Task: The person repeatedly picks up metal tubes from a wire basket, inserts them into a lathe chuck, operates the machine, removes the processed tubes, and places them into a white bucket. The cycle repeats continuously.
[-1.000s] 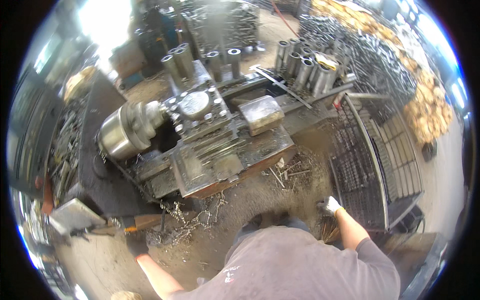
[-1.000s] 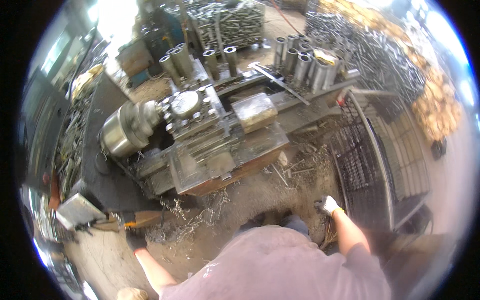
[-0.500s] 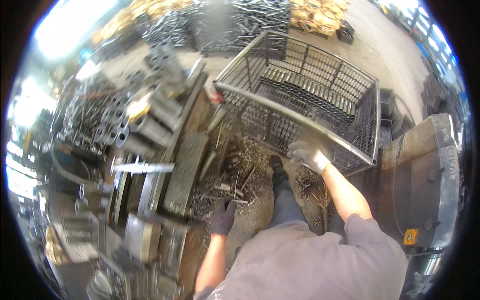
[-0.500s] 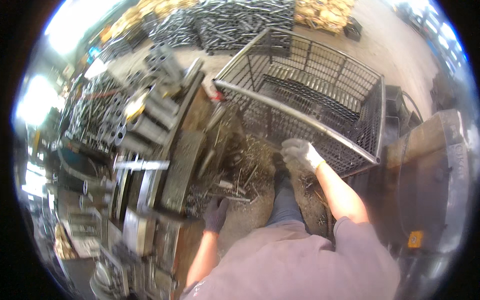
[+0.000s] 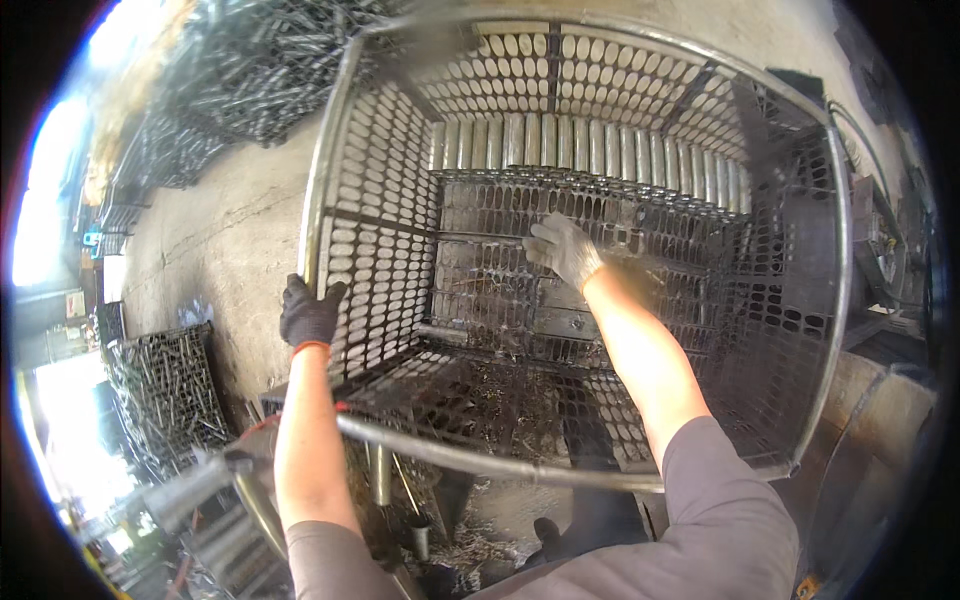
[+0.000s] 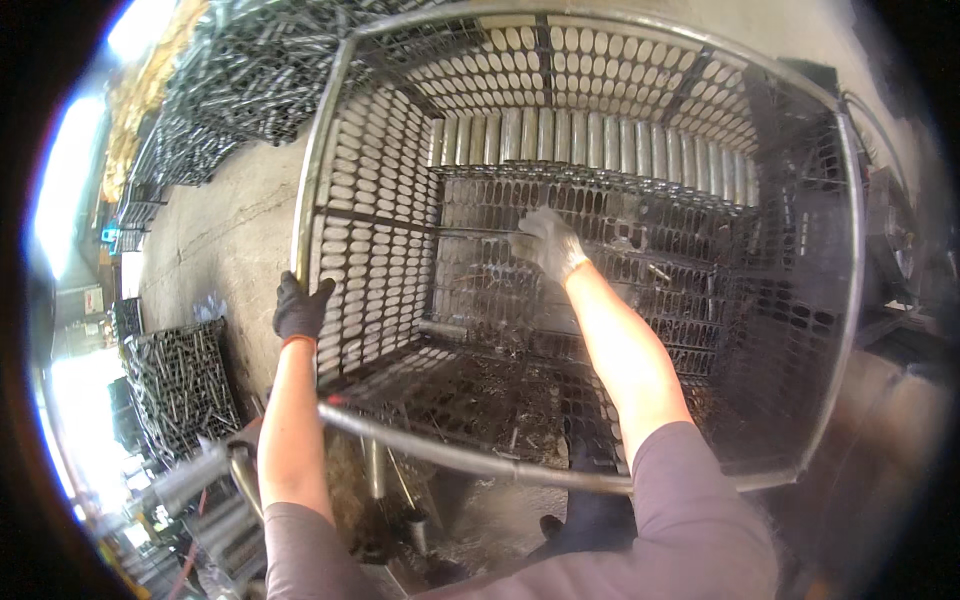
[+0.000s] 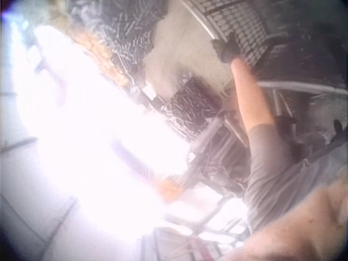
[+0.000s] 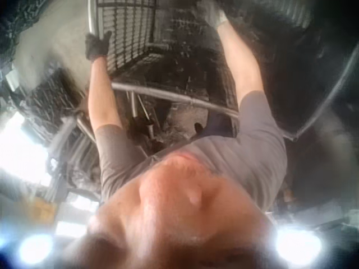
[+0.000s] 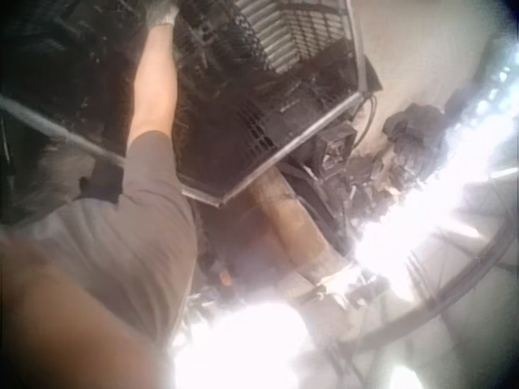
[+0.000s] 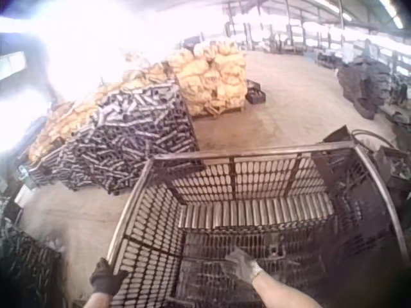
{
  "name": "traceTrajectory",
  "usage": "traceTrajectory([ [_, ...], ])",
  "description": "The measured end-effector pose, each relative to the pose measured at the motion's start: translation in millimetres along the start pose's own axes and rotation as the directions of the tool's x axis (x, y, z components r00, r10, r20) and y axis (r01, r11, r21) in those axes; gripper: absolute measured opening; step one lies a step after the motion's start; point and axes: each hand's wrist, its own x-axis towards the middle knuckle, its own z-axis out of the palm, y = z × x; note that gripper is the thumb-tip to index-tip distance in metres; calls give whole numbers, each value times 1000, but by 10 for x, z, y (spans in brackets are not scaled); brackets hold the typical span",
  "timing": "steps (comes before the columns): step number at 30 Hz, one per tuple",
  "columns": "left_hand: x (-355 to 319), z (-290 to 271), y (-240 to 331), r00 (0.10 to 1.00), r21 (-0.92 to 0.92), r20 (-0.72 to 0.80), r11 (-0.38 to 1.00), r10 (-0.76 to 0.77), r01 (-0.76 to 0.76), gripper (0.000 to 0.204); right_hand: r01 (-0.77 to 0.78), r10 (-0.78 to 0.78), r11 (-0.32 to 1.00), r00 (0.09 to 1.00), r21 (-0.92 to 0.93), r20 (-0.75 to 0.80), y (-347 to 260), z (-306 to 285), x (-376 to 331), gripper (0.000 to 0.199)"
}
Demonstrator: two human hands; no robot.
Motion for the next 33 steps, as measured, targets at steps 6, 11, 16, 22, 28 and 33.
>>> traceTrajectory([
  [6,663,7,261,996,60,68,997,-56,52,57,68,-21,898,993,434,-113,-10,-3,1838,71],
  [11,629,59,234,999,83,-28,996,-36,38,58,147,-4,735,977,662,-212,138,-57,3003,71],
  [16,674,79,221,997,5,-9,997,-80,80,56,282,-76,577,953,767,-293,131,5,3572,73],
  [22,648,82,199,998,28,9,998,-56,55,56,256,112,720,874,645,-472,-250,-8,3265,47],
  [28,691,21,165,996,-12,73,999,-43,44,55,-1,-198,905,884,-426,-423,-498,-103,1679,39],
  [33,306,-341,385,997,165,29,983,77,-81,86,404,-354,-82,843,-911,405,-751,110,-647,26],
])
